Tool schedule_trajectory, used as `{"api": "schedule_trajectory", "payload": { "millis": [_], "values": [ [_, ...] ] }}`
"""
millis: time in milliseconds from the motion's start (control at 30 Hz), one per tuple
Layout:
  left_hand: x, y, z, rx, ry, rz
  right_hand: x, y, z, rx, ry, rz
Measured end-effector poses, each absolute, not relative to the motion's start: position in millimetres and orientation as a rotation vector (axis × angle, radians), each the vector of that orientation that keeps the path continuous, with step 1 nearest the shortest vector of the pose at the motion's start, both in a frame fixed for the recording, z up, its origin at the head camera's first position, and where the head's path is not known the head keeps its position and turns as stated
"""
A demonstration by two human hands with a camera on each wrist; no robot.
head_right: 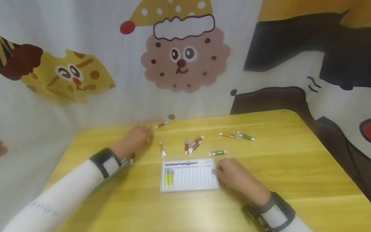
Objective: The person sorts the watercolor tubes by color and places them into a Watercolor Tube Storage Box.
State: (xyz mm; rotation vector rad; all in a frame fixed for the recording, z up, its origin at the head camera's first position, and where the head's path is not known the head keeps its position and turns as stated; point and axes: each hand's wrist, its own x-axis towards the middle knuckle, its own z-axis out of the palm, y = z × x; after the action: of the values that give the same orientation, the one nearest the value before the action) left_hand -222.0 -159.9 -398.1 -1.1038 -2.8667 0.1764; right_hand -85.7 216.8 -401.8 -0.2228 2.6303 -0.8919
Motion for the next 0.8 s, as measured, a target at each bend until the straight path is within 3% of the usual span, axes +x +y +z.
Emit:
{"api": "schedule_trajectory", "payload": {
  "millis": [200, 800],
  "values": [
    [-236.0, -162.7, -399.0, -1.123, -2.898, 0.113, -86.5, 216.8, -401.2, -0.227, 2.629, -0.896],
    [-233.7, -161.8, -396.5, -1.047, -2.980, 0.138, -86.5, 216.0, -401.3, -0.226, 2.634, -0.888]
  ]
}}
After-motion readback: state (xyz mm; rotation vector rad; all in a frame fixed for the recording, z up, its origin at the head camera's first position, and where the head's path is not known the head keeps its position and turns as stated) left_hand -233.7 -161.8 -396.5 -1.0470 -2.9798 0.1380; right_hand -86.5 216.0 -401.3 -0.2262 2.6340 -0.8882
